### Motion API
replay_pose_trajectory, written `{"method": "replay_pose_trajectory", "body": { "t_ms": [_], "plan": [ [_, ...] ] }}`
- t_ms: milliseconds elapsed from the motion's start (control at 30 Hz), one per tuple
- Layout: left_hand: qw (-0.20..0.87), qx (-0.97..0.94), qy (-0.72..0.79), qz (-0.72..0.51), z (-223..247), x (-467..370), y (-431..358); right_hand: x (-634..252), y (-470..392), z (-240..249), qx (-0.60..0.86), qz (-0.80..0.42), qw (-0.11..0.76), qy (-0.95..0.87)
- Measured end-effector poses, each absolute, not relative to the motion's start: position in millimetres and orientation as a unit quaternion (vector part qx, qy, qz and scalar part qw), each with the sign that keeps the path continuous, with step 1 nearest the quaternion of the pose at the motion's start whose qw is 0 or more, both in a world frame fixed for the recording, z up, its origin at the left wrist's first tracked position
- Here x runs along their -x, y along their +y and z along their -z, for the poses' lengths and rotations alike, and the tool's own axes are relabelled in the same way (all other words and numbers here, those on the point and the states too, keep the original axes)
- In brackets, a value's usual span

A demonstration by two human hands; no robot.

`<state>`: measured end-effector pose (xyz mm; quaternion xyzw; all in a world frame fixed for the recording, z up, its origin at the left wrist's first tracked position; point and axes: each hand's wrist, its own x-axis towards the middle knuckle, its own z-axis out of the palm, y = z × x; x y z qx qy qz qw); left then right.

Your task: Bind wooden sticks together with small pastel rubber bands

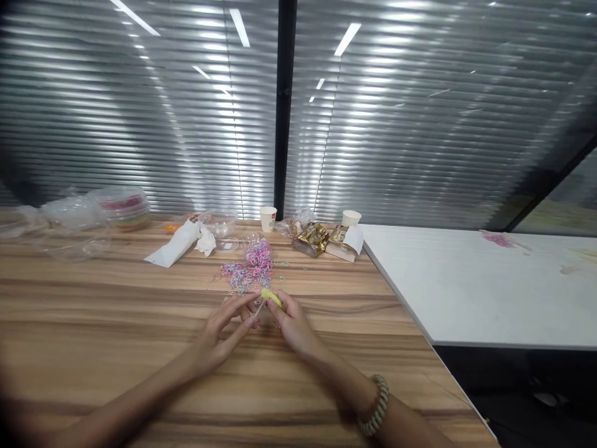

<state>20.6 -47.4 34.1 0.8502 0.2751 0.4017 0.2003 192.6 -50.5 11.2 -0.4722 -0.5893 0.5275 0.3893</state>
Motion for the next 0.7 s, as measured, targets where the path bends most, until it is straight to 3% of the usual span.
{"method": "replay_pose_trajectory", "body": {
  "t_ms": [167, 367, 600, 700],
  "plan": [
    [0.215, -0.853, 0.257, -0.4, -36, -16, -49, -191, -52, -10, 0.478, -0.564, 0.376, -0.558],
    [0.308, -0.809, 0.295, -0.405, -30, -22, -52, -190, -53, -3, 0.474, -0.567, 0.381, -0.555],
    [0.593, -0.59, 0.334, -0.434, -26, -34, -37, -187, -63, -10, 0.479, -0.492, 0.344, -0.64],
    [0.649, -0.526, 0.357, -0.418, -30, -32, -34, -188, -67, -16, 0.451, -0.427, 0.305, -0.722]
  ]
}}
